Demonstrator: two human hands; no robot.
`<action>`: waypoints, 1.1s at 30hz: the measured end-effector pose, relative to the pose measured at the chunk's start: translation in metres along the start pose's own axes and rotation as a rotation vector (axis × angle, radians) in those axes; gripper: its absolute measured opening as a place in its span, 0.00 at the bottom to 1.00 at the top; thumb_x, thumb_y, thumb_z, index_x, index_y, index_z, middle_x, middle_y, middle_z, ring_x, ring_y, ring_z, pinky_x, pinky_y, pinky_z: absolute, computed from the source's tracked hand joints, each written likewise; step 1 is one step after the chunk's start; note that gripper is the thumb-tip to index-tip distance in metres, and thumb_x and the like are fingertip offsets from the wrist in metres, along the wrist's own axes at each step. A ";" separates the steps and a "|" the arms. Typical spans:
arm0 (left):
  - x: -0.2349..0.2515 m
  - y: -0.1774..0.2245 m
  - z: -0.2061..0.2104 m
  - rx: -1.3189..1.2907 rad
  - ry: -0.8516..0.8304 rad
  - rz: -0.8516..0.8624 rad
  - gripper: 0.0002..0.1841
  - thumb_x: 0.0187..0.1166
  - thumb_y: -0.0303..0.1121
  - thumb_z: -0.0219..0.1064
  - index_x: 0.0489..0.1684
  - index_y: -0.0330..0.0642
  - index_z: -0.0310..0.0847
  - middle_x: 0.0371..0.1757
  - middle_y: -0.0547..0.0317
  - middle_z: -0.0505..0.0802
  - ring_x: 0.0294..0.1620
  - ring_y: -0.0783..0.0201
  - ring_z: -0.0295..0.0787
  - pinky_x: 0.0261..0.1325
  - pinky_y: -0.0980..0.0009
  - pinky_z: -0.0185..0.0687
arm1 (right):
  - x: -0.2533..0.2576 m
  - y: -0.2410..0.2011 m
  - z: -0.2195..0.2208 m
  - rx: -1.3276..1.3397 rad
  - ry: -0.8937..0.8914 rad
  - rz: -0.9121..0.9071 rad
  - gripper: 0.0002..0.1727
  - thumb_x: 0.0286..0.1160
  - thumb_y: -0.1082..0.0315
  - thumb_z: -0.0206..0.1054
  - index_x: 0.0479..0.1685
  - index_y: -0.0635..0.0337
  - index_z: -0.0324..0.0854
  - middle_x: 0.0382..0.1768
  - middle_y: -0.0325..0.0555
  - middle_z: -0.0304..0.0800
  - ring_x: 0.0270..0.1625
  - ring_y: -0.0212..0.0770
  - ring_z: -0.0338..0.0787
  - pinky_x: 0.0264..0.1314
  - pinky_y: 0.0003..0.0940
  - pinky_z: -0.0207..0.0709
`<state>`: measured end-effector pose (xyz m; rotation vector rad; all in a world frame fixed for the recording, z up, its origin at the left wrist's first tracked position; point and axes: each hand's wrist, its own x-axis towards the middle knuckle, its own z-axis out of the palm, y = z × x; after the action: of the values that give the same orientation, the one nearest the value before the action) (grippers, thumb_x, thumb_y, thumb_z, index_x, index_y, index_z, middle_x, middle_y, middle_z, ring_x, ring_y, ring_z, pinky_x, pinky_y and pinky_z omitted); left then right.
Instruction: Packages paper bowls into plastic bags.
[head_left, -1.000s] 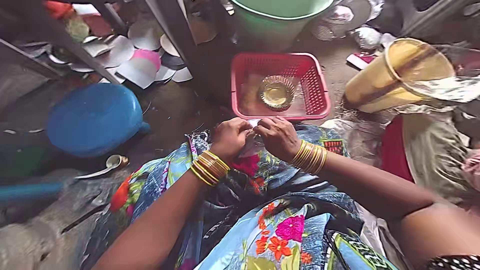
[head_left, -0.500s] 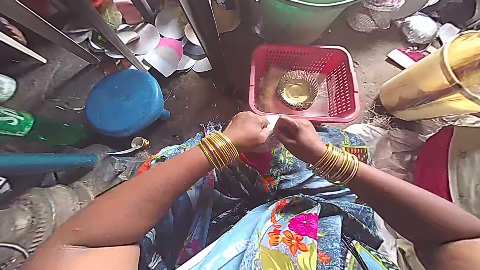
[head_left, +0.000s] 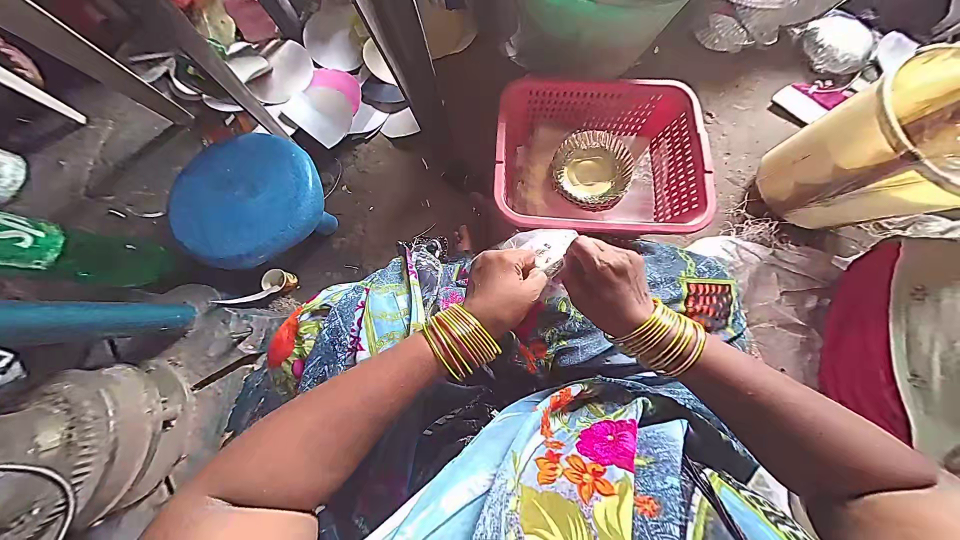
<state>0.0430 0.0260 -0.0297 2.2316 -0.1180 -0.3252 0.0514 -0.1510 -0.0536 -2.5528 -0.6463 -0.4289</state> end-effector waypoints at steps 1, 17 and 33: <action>-0.001 0.000 0.001 -0.026 0.007 -0.031 0.13 0.76 0.31 0.66 0.17 0.40 0.81 0.21 0.60 0.82 0.29 0.63 0.79 0.37 0.57 0.72 | -0.003 0.001 0.000 -0.005 0.009 -0.012 0.11 0.68 0.72 0.63 0.19 0.65 0.78 0.17 0.52 0.81 0.20 0.52 0.86 0.19 0.47 0.72; 0.017 0.020 -0.054 -0.122 0.204 0.195 0.06 0.70 0.27 0.73 0.25 0.37 0.89 0.51 0.53 0.87 0.50 0.63 0.83 0.54 0.62 0.80 | 0.035 -0.033 -0.022 0.365 -0.020 -0.052 0.08 0.73 0.70 0.64 0.27 0.59 0.85 0.22 0.42 0.84 0.25 0.39 0.85 0.27 0.41 0.76; 0.017 -0.076 0.012 -0.515 0.756 0.344 0.12 0.80 0.26 0.51 0.28 0.34 0.77 0.62 0.47 0.85 0.72 0.60 0.77 0.77 0.66 0.71 | 0.032 -0.038 0.035 0.629 -0.086 0.045 0.12 0.82 0.67 0.62 0.48 0.67 0.87 0.56 0.55 0.91 0.59 0.43 0.91 0.61 0.40 0.85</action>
<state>0.0536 0.0617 -0.0990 1.6495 -0.0047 0.6126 0.0651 -0.0920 -0.0569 -1.9860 -0.6305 -0.0751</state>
